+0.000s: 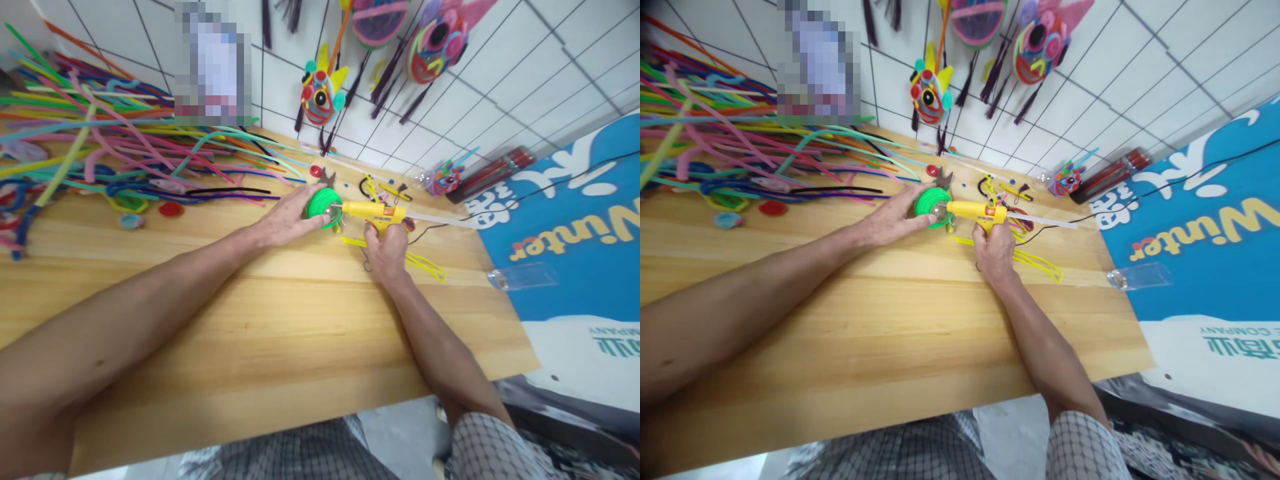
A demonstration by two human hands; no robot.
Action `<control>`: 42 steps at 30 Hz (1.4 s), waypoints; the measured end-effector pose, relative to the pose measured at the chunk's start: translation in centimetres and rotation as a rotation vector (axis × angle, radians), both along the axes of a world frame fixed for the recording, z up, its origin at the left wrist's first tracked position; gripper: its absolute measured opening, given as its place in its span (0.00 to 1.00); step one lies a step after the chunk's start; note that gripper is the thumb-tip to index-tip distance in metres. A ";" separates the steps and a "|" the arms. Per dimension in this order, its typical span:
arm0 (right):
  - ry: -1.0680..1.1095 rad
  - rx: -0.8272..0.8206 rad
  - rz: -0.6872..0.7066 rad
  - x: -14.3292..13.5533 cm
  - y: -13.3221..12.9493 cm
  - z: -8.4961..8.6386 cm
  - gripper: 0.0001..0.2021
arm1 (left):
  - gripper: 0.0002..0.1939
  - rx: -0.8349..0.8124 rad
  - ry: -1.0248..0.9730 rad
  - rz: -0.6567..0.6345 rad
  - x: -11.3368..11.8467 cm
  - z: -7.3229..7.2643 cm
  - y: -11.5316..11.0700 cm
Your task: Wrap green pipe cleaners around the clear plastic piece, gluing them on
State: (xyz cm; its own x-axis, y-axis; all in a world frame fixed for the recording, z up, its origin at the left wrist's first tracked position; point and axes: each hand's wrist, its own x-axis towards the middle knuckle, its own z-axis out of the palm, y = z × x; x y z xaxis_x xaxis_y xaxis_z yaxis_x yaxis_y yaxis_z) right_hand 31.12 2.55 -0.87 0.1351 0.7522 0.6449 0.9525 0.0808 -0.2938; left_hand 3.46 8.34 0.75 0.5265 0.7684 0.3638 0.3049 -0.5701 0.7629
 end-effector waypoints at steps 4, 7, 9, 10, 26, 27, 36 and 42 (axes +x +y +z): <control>-0.009 -0.018 0.017 -0.2 -0.3 0.2 0.06 | 0.41 0.000 -0.004 0.006 0.0 -0.1 0.0; -0.006 -0.039 0.028 -0.4 -0.5 0.3 0.07 | 0.41 0.003 -0.005 0.008 0.0 -0.2 0.1; 0.011 -0.041 0.022 -0.4 -0.5 0.3 0.07 | 0.41 0.004 -0.007 0.009 0.1 -0.2 0.1; 0.022 -0.040 0.015 -0.4 -0.4 0.3 0.07 | 0.41 0.006 -0.007 0.009 0.1 -0.2 0.1; 0.023 -0.041 -0.023 -0.6 -0.3 0.5 0.06 | 0.40 -0.016 -0.032 0.009 0.1 0.0 0.0; 0.019 -0.051 -0.013 -0.6 -0.4 0.5 0.06 | 0.41 -0.015 -0.025 0.010 0.1 0.0 0.0; 0.111 -0.075 -0.011 -0.8 -0.6 1.0 0.08 | 0.42 -0.014 -0.006 0.006 0.1 0.0 -0.1; 0.300 -0.042 -0.022 0.8 -0.3 2.8 0.17 | 0.42 -0.024 -0.007 -0.001 0.0 0.1 0.0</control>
